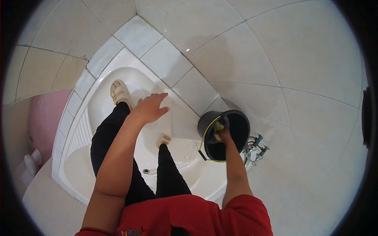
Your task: The person cleans the tiled walls of a bathroom using a yellow sponge. They repeatedly dip the sponge into a black bucket of water and scrub various sections of the wall, including areas around the faucet and higher up on the tiles.
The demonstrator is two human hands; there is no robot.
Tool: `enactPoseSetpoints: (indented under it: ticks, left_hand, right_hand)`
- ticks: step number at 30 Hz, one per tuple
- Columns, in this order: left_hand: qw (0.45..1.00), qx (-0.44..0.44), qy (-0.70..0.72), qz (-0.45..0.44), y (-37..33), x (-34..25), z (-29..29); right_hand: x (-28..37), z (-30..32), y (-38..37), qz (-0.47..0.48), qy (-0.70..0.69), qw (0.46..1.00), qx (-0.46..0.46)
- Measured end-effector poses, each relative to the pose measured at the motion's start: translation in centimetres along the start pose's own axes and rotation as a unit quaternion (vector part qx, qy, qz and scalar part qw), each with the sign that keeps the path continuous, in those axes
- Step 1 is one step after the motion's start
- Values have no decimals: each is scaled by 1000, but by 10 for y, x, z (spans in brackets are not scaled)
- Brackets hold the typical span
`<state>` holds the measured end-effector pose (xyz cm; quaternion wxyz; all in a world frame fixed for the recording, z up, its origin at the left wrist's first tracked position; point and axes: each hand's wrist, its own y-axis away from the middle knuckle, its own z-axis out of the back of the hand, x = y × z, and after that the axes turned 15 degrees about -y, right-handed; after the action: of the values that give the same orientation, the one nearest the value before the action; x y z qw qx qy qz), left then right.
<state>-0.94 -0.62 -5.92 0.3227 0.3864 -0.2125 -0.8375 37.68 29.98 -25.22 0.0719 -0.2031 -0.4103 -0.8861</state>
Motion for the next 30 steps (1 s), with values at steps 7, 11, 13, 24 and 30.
enactPoseSetpoints:
  ticks: [7, 11, 13, 24, 30]
  left_hand:
    - [999, 28, -46, 4, 10, -8, -17]
    - [996, 35, -77, 2, 12, -15, -20]
    - [996, 29, -84, 9, 16, -22, -22]
    - [998, 26, -54, -20, -1, -25, -29]
    - [999, 15, -46, -9, -3, -22, -15]
  right_hand:
    - [-17, -112, -41, -107, -326, 933, -107]
    - [12, -130, -46, -77, -301, 938, -151]
    - [39, -137, -51, -46, -249, 954, -161]
    - [164, -203, -84, 153, 2, 979, -132]
    - [249, -222, -89, 135, -51, 988, 56]
